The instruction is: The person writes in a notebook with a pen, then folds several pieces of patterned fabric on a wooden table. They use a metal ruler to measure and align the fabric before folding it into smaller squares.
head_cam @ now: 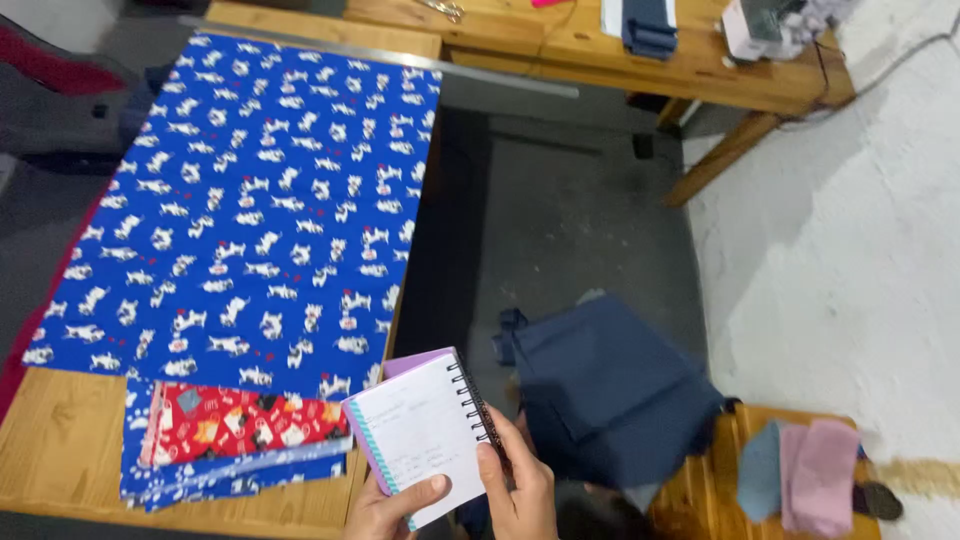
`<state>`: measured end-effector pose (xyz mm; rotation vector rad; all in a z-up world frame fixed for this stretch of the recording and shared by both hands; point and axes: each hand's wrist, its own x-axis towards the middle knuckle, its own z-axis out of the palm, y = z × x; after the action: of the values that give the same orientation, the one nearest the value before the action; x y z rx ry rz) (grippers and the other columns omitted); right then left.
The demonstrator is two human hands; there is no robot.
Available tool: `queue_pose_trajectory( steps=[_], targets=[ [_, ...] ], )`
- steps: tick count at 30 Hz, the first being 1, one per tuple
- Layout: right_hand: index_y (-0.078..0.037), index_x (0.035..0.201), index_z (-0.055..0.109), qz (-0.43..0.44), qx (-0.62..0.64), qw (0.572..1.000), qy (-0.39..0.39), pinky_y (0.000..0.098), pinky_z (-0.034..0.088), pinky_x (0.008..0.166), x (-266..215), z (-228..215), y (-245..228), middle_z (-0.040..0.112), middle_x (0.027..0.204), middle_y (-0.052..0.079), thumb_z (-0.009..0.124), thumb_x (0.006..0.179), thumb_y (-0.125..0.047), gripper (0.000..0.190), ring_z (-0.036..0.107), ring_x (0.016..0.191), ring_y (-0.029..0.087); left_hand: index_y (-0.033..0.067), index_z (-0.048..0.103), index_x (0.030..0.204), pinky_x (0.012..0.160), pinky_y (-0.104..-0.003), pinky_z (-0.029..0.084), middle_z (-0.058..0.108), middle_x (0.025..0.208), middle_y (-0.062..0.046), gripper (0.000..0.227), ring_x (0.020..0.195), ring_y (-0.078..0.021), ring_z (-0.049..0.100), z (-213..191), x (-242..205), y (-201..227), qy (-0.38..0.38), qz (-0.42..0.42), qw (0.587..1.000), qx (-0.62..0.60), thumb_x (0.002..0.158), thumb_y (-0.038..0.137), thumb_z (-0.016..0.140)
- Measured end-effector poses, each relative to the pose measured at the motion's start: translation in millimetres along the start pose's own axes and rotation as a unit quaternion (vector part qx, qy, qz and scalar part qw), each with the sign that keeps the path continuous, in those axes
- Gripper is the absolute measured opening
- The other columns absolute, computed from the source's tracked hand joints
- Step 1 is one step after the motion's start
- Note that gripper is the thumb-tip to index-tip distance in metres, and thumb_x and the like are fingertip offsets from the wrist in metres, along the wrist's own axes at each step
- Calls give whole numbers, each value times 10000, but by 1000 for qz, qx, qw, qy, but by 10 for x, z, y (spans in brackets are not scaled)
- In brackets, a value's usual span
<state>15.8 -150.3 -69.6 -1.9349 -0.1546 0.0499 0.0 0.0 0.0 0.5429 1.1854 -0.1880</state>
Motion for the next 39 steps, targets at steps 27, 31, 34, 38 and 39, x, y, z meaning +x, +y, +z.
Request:
queue_pose_trajectory(
  steps=[27, 31, 34, 38, 39],
  targets=[
    [-39, 1306, 671, 16, 168, 977, -132, 278, 570, 838, 3629, 237, 271, 784, 1161, 67, 602, 962, -258, 413, 707, 985, 135, -28, 648, 1383, 944, -507, 537, 732, 1307, -261, 615, 1092, -393, 679, 2343, 1359, 1560, -82, 128, 980, -128, 772, -68, 699],
    [-31, 1310, 674, -10, 134, 971, -199, 287, 550, 946, 4673, 139, 355, 773, 1237, 67, 608, 959, -269, 429, 701, 1102, 136, -62, 619, 1350, 957, -483, 549, 734, 1276, -282, 645, 1066, -368, 683, 3004, 1932, 1815, -72, 187, 969, -147, 716, -53, 735],
    [-20, 1342, 634, -73, 127, 962, -230, 302, 476, 1071, 5606, -7, 326, 711, 1349, 92, 564, 986, -256, 433, 642, 1233, 158, -19, 635, 1352, 926, -493, 580, 745, 1283, -248, 660, 1058, -347, 700, 3702, 2239, 2187, -89, 232, 959, -137, 704, -14, 762],
    [-36, 1322, 664, -11, 101, 964, -247, 286, 532, 979, 6398, -361, 367, 759, 1256, 63, 598, 953, -243, 429, 682, 1131, 137, -28, 637, 1337, 949, -498, 603, 754, 1256, -252, 675, 1084, -373, 724, 4363, 2429, 2307, -152, 226, 953, -135, 683, 4, 803],
    [-31, 1319, 658, -30, 100, 961, -255, 287, 549, 945, 6606, -403, 316, 757, 1227, 59, 579, 969, -237, 414, 687, 1097, 138, -5, 625, 1360, 958, -506, 597, 736, 1294, -238, 677, 1131, -376, 707, 4512, 2485, 2396, -169, 204, 954, -139, 702, 4, 784]
  ],
)
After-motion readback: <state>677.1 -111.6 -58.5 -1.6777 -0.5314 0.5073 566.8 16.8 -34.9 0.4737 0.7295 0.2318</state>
